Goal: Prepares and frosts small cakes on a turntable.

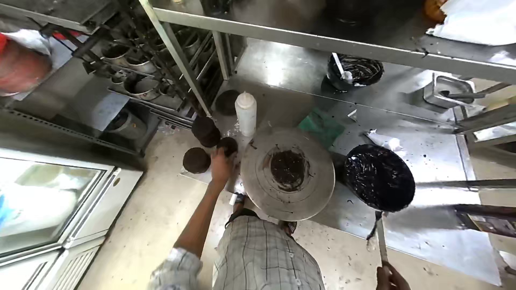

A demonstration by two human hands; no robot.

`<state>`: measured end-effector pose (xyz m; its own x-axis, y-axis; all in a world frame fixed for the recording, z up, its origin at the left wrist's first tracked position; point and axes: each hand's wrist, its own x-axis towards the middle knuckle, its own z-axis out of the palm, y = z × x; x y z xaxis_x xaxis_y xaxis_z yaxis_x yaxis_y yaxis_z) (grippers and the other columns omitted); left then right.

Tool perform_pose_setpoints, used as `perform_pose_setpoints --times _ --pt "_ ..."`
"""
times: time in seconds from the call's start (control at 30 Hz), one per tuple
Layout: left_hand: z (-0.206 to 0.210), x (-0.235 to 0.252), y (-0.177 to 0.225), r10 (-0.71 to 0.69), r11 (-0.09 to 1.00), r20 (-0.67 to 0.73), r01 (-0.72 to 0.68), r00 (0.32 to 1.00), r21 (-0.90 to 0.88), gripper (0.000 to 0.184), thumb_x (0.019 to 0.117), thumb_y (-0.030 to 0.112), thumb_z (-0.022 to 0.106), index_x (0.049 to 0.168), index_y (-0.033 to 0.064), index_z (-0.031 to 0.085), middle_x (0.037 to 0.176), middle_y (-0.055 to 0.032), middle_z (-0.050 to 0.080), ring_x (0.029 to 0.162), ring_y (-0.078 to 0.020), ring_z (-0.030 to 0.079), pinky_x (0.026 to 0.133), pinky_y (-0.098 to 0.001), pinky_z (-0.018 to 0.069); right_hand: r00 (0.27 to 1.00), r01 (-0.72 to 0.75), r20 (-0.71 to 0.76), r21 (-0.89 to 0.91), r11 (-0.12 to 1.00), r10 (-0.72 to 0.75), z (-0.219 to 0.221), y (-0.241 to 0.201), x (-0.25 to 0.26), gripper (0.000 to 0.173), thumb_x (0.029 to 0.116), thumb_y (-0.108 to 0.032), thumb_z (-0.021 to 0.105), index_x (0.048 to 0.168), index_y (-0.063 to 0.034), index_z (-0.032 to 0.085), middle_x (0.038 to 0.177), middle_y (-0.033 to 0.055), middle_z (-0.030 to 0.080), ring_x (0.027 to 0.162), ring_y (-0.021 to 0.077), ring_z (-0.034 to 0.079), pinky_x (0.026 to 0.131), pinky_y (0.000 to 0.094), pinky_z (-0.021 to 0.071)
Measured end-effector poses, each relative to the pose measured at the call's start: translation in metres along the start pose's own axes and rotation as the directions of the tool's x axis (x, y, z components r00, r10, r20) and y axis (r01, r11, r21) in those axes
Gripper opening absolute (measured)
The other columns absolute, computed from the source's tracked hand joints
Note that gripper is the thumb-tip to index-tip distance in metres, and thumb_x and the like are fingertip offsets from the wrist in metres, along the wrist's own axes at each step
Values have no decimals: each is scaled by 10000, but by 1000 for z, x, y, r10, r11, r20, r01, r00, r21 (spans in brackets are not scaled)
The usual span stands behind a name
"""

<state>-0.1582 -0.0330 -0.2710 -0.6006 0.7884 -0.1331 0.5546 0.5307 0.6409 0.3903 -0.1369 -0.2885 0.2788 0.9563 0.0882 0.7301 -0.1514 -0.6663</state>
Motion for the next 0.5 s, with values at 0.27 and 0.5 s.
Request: perform_pose_setpoints --times 0.27,0.5 --pt "7 51 -16 98 914 92 -127 991 385 598 909 359 764 1335 -12 567 1332 -271 584 1277 -473 518 1036 -692 385 858 -512 330 478 714 394 41 -18 25 344 1107 -283 434 1110 -3 633 585 28 597 414 117 529 374 280 467" --pt "-56 24 -1 -19 947 -152 -31 988 -320 356 1074 292 529 1244 7 657 1133 -225 688 1022 -353 671 904 -576 530 924 -358 278 385 851 263 17 -40 13 360 1083 -339 487 1155 -20 637 562 -43 492 401 77 437 361 263 405"
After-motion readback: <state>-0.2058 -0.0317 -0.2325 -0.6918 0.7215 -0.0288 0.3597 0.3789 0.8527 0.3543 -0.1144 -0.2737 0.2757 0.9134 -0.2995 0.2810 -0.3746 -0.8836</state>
